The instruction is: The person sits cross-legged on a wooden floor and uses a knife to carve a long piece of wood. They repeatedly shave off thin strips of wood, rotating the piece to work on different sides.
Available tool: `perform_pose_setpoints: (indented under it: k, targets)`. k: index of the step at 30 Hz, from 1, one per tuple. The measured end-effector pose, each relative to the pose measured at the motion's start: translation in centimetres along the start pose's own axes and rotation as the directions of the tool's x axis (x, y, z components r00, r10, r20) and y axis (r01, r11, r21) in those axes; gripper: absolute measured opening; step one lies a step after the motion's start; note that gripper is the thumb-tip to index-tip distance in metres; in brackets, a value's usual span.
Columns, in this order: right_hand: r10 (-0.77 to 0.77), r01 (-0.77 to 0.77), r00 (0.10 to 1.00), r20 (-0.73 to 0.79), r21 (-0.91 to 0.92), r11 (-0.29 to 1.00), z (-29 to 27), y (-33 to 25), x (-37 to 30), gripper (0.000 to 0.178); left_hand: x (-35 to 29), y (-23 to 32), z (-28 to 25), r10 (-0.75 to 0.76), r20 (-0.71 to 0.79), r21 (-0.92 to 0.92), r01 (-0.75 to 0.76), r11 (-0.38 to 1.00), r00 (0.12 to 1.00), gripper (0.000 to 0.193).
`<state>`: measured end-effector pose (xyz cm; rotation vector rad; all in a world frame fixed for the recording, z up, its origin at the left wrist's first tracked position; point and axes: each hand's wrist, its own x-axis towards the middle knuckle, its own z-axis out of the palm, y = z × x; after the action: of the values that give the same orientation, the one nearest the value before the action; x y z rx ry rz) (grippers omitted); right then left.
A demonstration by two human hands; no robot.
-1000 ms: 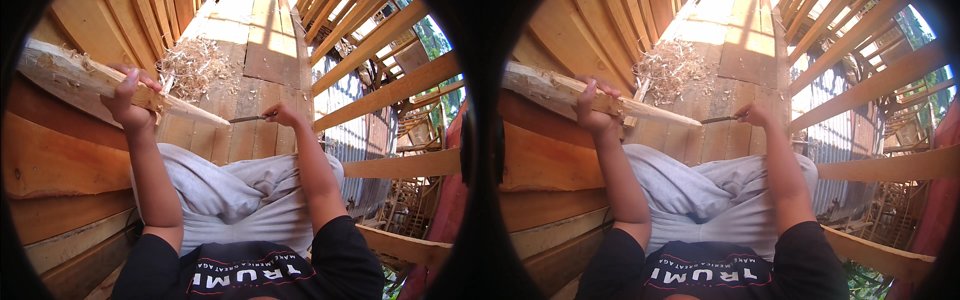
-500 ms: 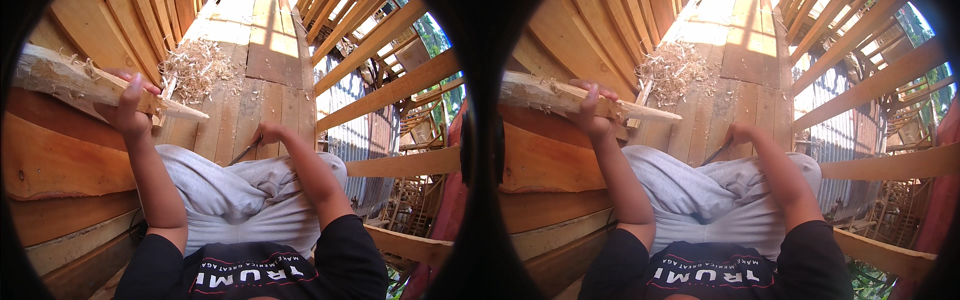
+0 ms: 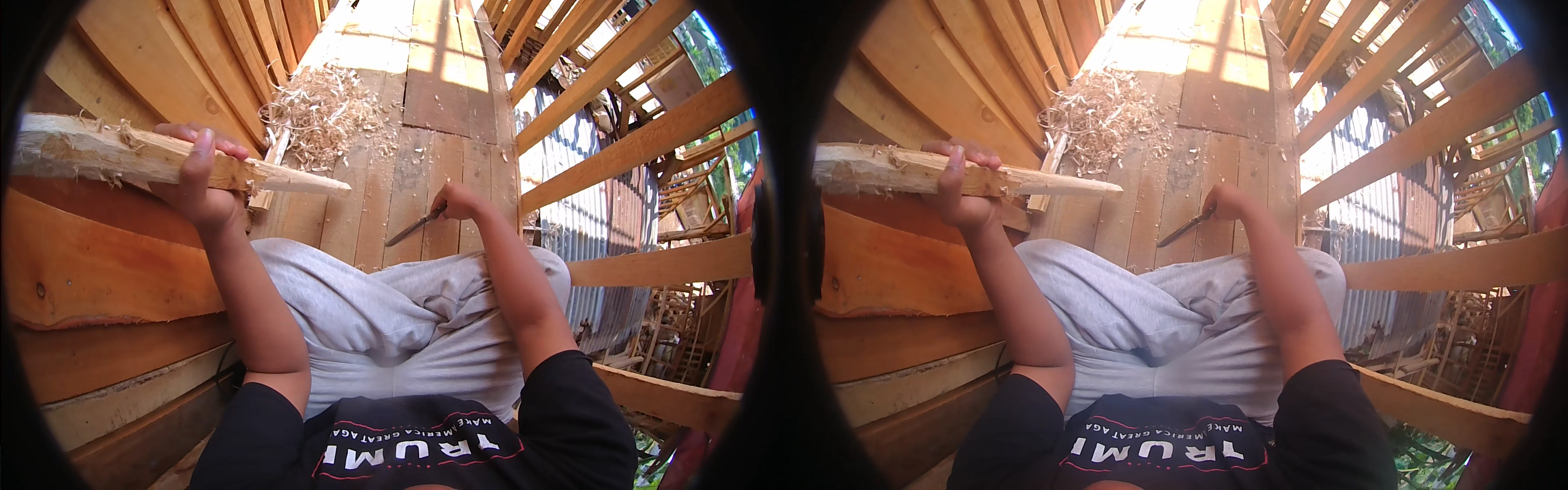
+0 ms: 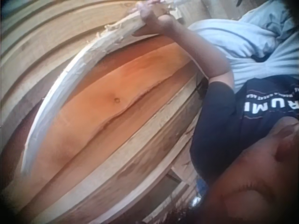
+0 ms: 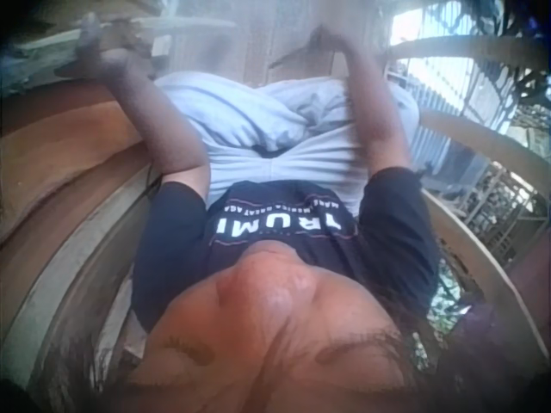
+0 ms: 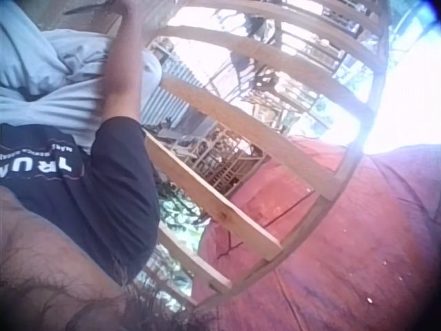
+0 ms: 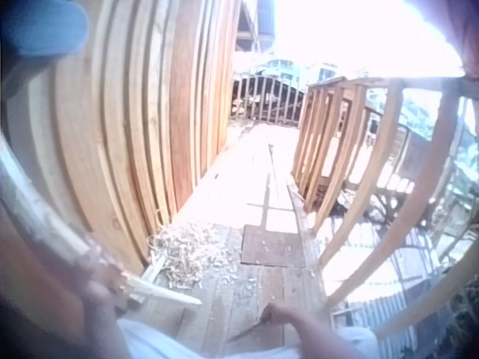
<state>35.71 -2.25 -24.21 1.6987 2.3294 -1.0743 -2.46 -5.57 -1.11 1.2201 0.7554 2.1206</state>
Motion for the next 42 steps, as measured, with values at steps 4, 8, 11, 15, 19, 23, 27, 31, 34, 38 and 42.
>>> perform_pose_setpoints:
  k: [4, 8, 11, 15, 19, 23, 27, 31, 34, 38, 42]
  targets:
    - [0.141, -0.104, 0.934, -0.329, 0.129, 0.986, -0.7, -0.4, 1.0, 0.031, 0.0, -0.1, 0.0, -0.02, 0.013, 0.01, 0.02, 1.0, 1.0, 0.015]
    - [-0.127, 0.11, 0.989, 0.075, 0.189, 0.976, -0.5, -3.0, -0.2, 0.03, -0.1, -0.1, -0.3, -0.015, 0.025, 0.01, 0.015, 1.0, 1.0, 0.015]
    - [-0.2, 0.199, 0.961, 0.193, 0.023, 0.98, 1.5, -4.6, 0.3, 0.029, 0.0, -0.3, -0.2, -0.014, 0.01, -0.013, 0.014, 1.0, 1.0, 0.015]
    - [-0.108, 0.104, 0.986, -0.127, -0.032, 0.994, 1.9, -4.3, 1.2, 0.027, 0.1, -0.5, -0.1, -0.002, 0.017, -0.057, 0.003, 0.998, 1.0, 0.016]
    - [0.003, 0.053, 0.942, -0.337, 0.157, 0.986, 1.4, -2.3, 1.8, 0.024, 0.1, -0.6, -0.1, -0.016, 0.023, -0.057, 0.018, 0.998, 1.0, 0.016]
    - [-0.223, 0.218, 0.975, 0.016, 0.161, 0.963, 1.0, -4.4, 0.8, 0.021, 0.0, -0.6, -0.7, -0.017, 0.048, 0.019, 0.017, 1.0, 0.999, 0.016]
    - [-0.195, 0.214, 0.962, -0.193, 0.079, 0.974, 3.0, -4.5, 1.7, 0.021, -0.1, -0.8, -0.2, -0.037, 0.055, 0.003, 0.037, 0.999, 0.998, 0.016]
    - [0.088, -0.026, 0.851, -0.517, 0.125, 0.992, 0.7, -3.6, 2.4, 0.022, -0.1, -0.6, -0.3, -0.027, 0.08, 0.023, 0.025, 0.999, 0.996, 0.016]
    - [-0.061, 0.081, 0.986, -0.154, 0.129, 0.988, -1.0, -3.2, 0.3, 0.027, -0.1, -0.6, -0.5, -0.029, 0.081, 0.026, 0.027, 0.999, 0.996, 0.016]
    - [-0.233, 0.232, 0.952, 0.198, 0.028, 0.972, 0.7, -3.4, -0.3, 0.028, -0.1, -1.1, -0.5, -0.043, 0.036, 0.008, 0.042, 0.999, 0.998, 0.015]
    - [0.017, -0.038, 0.986, -0.168, -0.122, 0.992, 0.1, -4.1, 0.3, 0.028, -0.3, -1.0, -0.5, -0.044, 0.058, 0.031, 0.042, 0.999, 0.997, 0.015]
